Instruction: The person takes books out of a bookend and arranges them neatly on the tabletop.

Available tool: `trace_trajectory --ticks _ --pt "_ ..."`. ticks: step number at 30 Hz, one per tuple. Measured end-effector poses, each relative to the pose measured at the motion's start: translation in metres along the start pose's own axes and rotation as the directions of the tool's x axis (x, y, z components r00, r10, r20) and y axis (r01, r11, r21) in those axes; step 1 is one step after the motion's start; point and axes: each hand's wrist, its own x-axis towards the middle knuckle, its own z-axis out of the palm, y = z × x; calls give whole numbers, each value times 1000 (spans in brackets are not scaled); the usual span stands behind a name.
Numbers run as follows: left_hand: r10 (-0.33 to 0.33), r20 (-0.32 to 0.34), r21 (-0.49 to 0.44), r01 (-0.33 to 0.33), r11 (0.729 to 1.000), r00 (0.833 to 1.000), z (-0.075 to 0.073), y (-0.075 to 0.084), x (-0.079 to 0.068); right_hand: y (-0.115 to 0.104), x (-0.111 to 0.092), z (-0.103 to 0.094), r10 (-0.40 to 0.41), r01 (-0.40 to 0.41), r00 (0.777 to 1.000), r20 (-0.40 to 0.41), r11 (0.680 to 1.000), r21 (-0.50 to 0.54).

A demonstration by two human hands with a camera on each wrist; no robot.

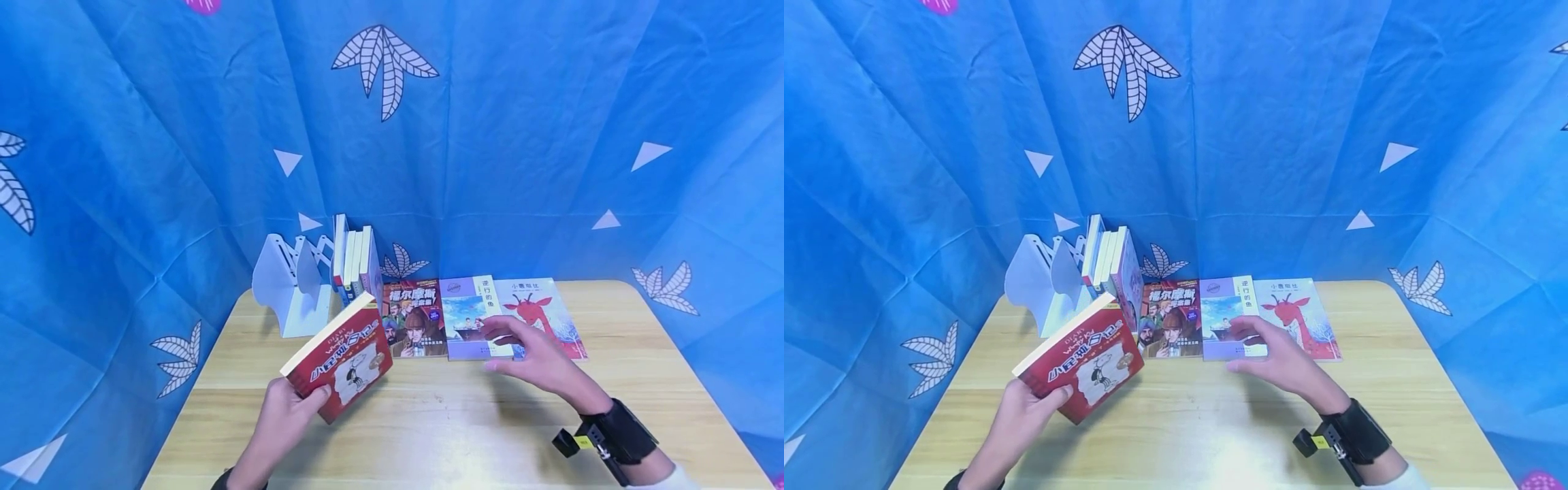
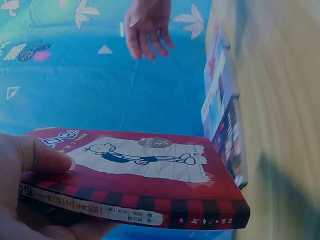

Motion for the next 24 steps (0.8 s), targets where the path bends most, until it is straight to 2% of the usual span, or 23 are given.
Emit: trace_trajectory --ticks 5,13,17,21,24 --pt "-31 44 -63 34 997 999 11 0 -2 -6 -1 12 -34 32 999 35 998 51" --pt "-6 149 -157 30 987 989 26 1 -8 -14 -5 29 -71 60 993 94 991 115" --pt "23 230 -162 15 987 973 31 0 -10 -17 -6 36 -90 75 991 103 987 144" --pt "79 310 -174 -25 984 947 37 -2 -11 -20 -8 44 -101 82 987 125 985 151" --pt "91 358 -189 -24 982 929 41 -1 -12 -23 -11 49 -90 68 984 154 987 143"
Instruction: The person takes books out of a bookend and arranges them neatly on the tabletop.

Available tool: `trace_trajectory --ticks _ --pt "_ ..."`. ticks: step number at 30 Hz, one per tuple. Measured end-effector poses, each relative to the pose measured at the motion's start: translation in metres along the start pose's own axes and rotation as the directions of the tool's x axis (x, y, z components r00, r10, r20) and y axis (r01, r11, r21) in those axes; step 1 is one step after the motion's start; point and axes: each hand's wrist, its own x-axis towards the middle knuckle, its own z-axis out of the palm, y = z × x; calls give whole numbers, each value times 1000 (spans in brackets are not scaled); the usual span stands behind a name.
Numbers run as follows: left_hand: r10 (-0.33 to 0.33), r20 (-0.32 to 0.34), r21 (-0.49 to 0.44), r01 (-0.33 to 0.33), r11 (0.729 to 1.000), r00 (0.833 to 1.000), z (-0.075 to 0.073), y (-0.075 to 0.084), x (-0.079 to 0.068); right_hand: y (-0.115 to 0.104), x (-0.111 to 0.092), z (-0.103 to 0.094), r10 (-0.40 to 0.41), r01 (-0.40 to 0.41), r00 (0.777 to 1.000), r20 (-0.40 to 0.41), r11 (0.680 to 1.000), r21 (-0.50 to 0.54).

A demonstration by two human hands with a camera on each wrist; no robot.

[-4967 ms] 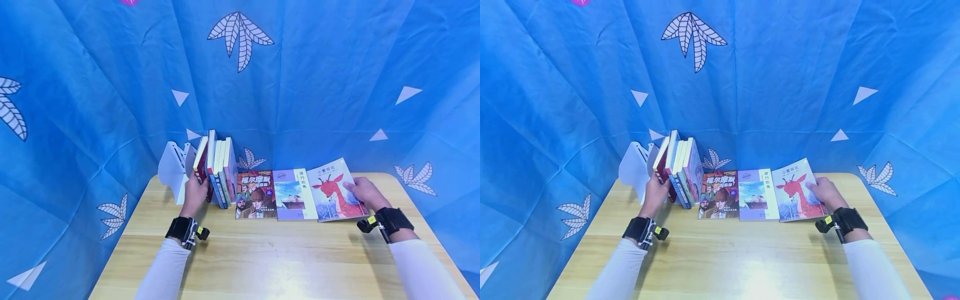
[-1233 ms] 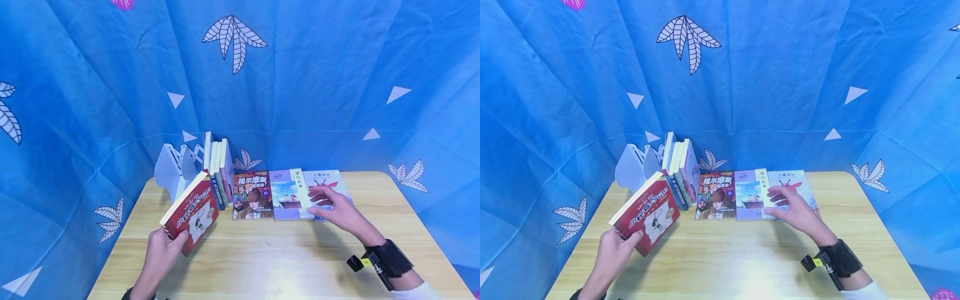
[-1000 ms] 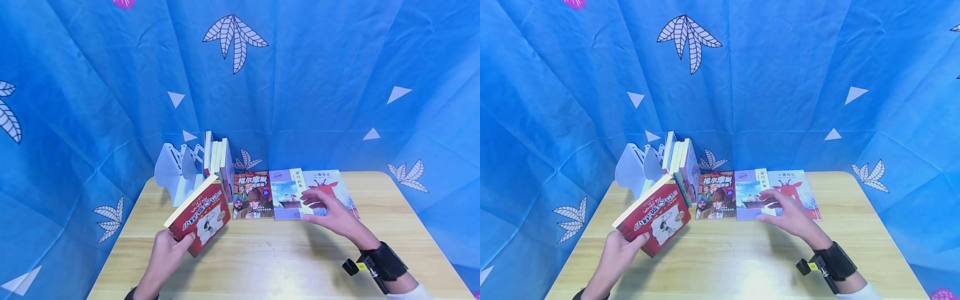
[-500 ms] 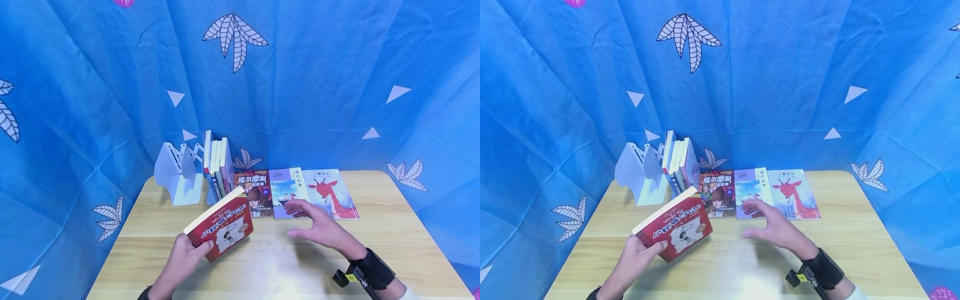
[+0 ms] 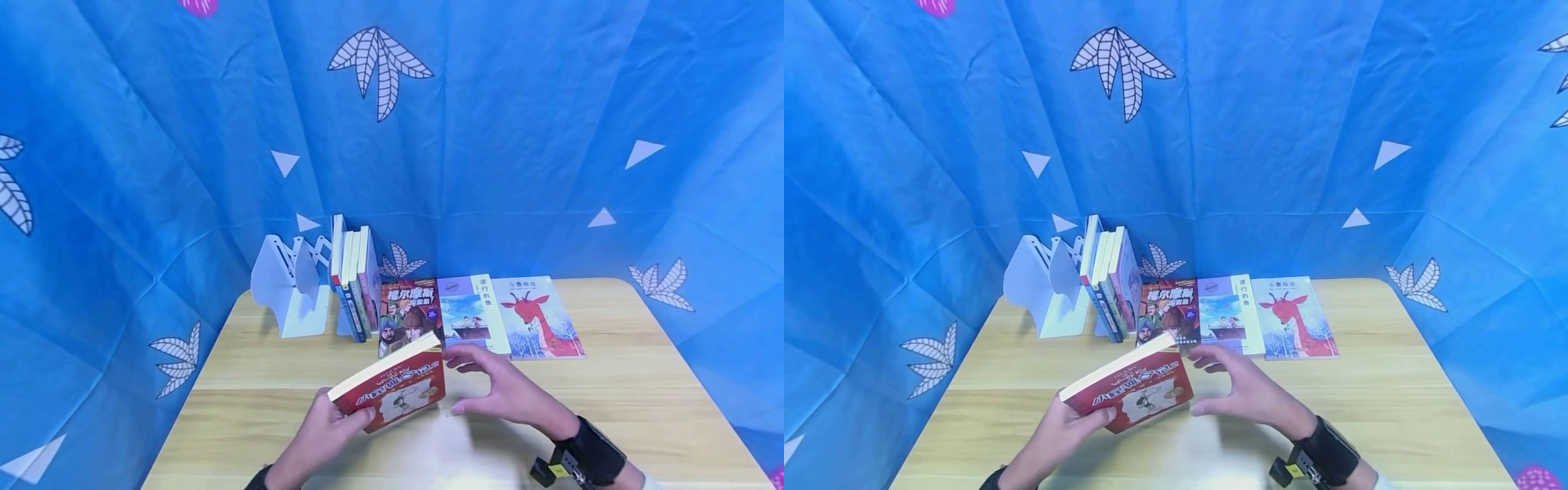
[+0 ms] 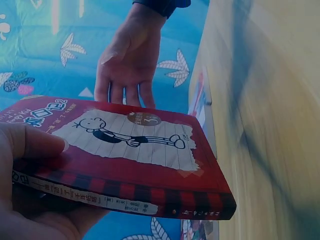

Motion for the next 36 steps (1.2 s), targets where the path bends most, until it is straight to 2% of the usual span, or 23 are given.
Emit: trace_trajectory --ticks 8,14,22,29,36 --pt "-8 72 -17 9 1000 997 7 1 0 -8 -2 9 66 -66 998 17 998 -24" --pt "2 109 -38 2 999 994 11 0 0 -12 -3 14 55 -54 998 36 998 -27" --pt "12 144 -55 -4 999 990 15 0 0 -11 -2 18 -1 -2 996 91 999 35" --pt "-13 165 -45 21 999 986 17 1 1 -10 -3 18 -36 33 996 86 999 43" --pt "-42 194 -45 52 998 980 17 1 4 -10 -6 19 -21 18 998 53 999 51"
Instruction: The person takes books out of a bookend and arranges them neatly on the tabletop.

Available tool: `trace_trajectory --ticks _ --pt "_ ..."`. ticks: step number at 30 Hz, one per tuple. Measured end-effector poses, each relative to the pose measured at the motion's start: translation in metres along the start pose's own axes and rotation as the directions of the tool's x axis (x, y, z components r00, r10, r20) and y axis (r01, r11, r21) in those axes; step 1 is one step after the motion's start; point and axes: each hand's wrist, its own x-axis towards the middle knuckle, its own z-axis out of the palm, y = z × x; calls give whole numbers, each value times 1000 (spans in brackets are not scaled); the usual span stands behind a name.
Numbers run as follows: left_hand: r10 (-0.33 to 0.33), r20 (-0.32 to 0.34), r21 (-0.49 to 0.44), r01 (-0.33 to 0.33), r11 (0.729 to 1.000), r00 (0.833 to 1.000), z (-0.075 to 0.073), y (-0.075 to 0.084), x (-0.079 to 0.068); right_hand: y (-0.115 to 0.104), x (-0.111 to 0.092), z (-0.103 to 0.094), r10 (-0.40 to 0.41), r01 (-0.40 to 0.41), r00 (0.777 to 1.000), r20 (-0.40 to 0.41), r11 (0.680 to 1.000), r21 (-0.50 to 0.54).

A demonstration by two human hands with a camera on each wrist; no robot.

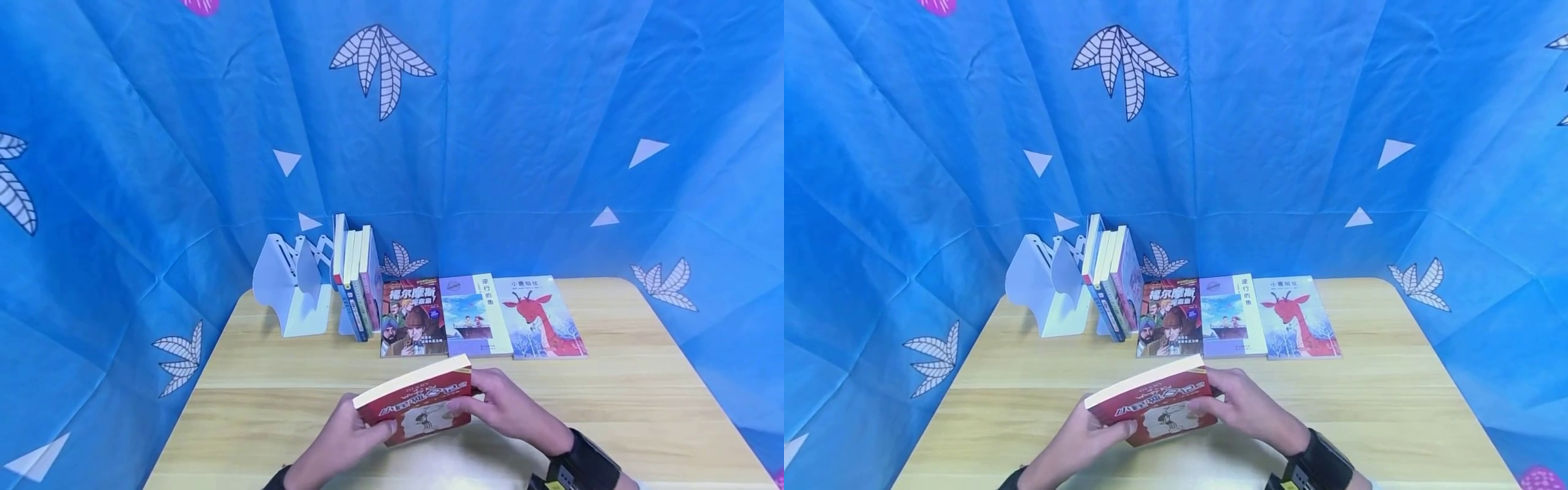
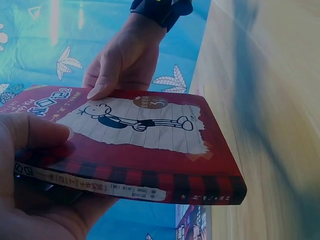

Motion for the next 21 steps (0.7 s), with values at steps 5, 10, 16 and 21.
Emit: trace_trajectory --ticks 5,10,16,21 --pt "-21 -5 26 22 999 1000 1 2 2 1 -2 -1 -8 8 1000 -21 1000 -8" --pt "-35 -26 108 38 993 999 2 4 5 2 -2 -1 -101 99 993 -54 994 -40" --pt "4 -46 199 5 980 999 -1 3 8 1 -4 -6 -96 92 992 -85 995 -40" --pt "130 -53 268 -112 957 990 -6 0 7 -1 -8 -14 -26 16 988 -150 998 -63"
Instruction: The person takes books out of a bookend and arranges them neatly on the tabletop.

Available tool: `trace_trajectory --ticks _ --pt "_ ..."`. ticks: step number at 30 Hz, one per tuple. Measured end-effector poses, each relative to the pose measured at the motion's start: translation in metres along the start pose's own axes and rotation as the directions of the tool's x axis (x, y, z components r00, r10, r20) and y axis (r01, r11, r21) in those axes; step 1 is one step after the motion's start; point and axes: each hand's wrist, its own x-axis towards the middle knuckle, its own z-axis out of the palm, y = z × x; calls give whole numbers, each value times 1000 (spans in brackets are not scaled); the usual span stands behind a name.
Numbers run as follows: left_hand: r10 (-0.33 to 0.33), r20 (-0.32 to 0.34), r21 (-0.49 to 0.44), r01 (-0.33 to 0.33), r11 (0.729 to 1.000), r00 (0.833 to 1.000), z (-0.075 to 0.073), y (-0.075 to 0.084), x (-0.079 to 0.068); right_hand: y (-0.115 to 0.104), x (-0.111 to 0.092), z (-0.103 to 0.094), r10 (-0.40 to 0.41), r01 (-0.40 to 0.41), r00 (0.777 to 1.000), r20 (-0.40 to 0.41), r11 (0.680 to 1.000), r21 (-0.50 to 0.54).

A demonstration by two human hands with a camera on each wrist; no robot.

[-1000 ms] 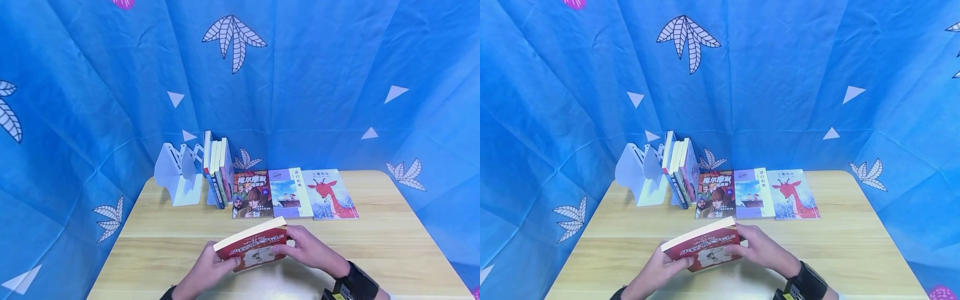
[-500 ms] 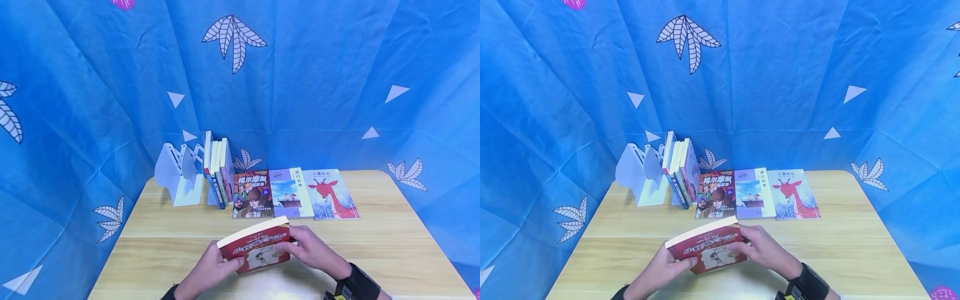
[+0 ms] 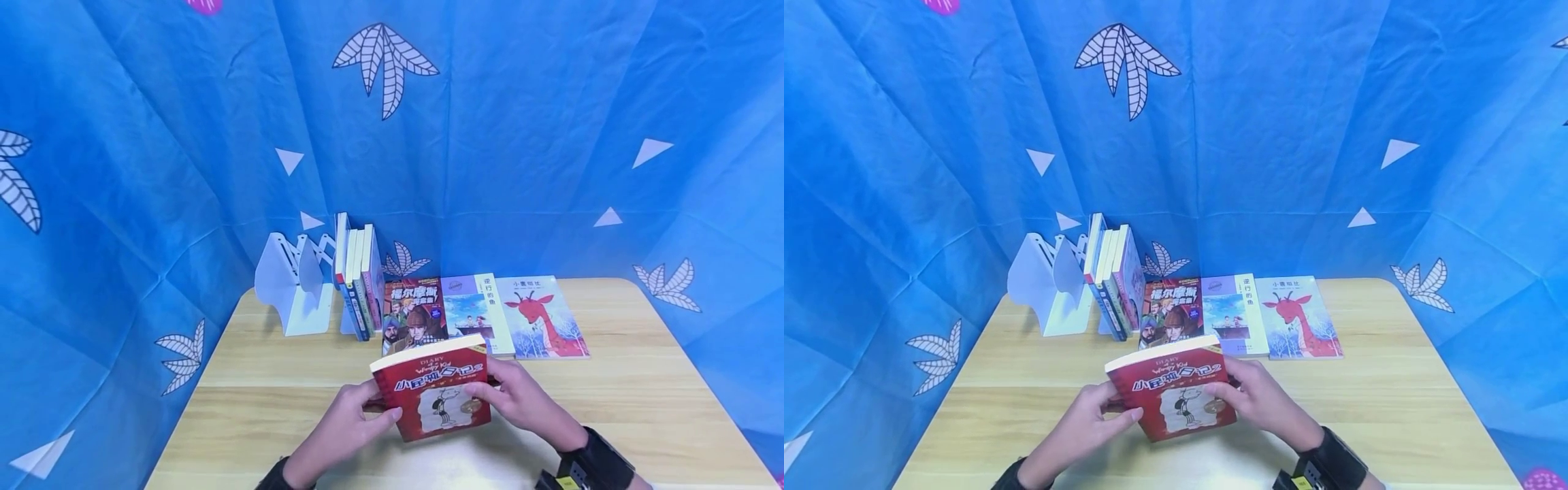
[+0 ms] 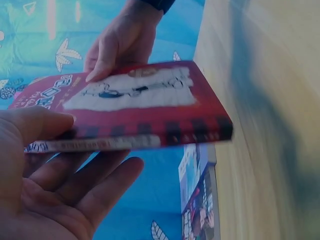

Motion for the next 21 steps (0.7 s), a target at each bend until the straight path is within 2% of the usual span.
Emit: trace_trajectory --ticks 3,7,10,12,15,18,19,21 --pt "43 -22 19 -43 999 999 -3 -4 0 0 -2 -6 58 -58 998 -33 998 4" --pt "55 -64 53 -52 997 996 -7 -9 3 1 -2 -16 125 -123 990 -60 992 41" --pt "51 -127 105 -38 994 991 -10 -11 6 3 -2 -23 157 -151 983 -96 986 64" --pt "78 -183 143 -52 988 980 -12 -13 9 4 -3 -28 170 -162 977 -128 984 68" --pt "170 -281 229 -106 968 944 -15 -19 12 5 -4 -35 170 -162 968 -183 985 58" --pt "284 -367 314 -170 934 886 -19 -26 16 6 -6 -43 190 -188 951 -244 982 31" --pt "312 -391 336 -181 924 866 -20 -29 17 6 -7 -46 200 -201 944 -262 979 24" --pt "336 -434 352 -186 917 836 -24 -32 19 7 -8 -52 224 -227 932 -285 974 24"
